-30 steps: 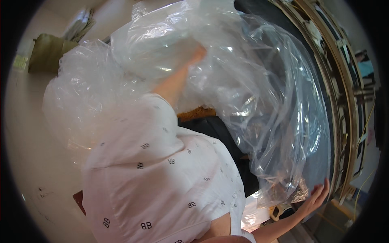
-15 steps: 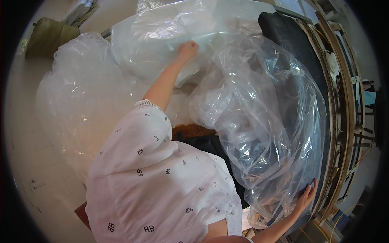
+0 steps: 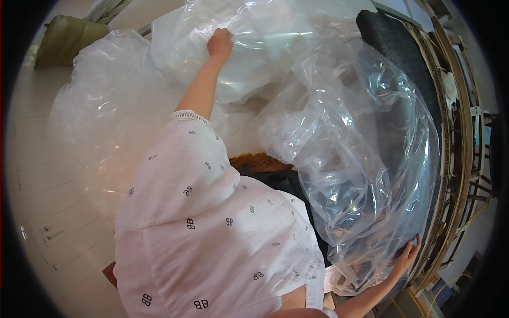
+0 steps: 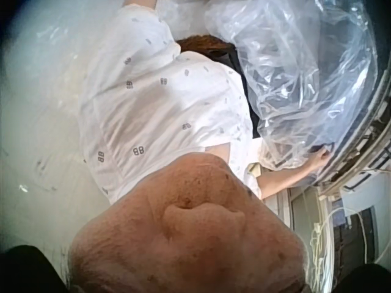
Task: Wrap a large component or product in protective plastic sheeting.
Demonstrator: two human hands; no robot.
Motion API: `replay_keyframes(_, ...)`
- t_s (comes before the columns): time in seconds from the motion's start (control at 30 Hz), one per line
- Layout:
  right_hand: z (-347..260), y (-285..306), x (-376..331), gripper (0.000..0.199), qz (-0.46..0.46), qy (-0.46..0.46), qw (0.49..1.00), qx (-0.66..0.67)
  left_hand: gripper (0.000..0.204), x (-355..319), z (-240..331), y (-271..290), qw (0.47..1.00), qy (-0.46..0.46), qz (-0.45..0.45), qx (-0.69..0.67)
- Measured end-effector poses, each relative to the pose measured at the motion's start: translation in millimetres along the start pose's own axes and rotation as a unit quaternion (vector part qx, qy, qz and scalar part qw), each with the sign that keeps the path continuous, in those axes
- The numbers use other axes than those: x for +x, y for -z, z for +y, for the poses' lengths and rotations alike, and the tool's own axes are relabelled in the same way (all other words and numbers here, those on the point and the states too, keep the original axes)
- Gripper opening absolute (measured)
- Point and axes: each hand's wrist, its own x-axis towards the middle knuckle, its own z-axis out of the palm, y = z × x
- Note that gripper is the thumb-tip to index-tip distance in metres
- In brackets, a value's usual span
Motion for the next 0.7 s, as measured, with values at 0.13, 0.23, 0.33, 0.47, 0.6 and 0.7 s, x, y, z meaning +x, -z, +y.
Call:
replay_keyframes(0.13,8,1,2,0.035,-0.007,0.002,1.0,0.006,0.018,21,-39,24,0.995,0.097,-0.014,0.025)
replay_keyframes(0.23,14,2,4,0.035,-0.003,0.021,1.0,0.014,0.019,29,-35,22,0.99,0.112,-0.018,0.088)
replay_keyframes(0.33,13,5,2,0.035,-0.004,-0.007,0.999,0.035,0.02,30,4,4,0.987,-0.068,0.119,0.086)
replay_keyframes(0.47,13,4,5,0.034,0.004,-0.016,1.0,0.017,0.025,49,77,-43,0.984,-0.047,-0.102,-0.141)
replay_keyframes(0.6,20,-1,11,0.033,-0.001,-0.028,0.999,0.043,0.03,59,133,-96,0.979,-0.01,-0.13,-0.158)
replay_keyframes(0.7,5,-3,3,0.033,0.012,-0.051,0.998,0.042,0.031,39,177,-100,0.987,0.144,-0.056,-0.036)
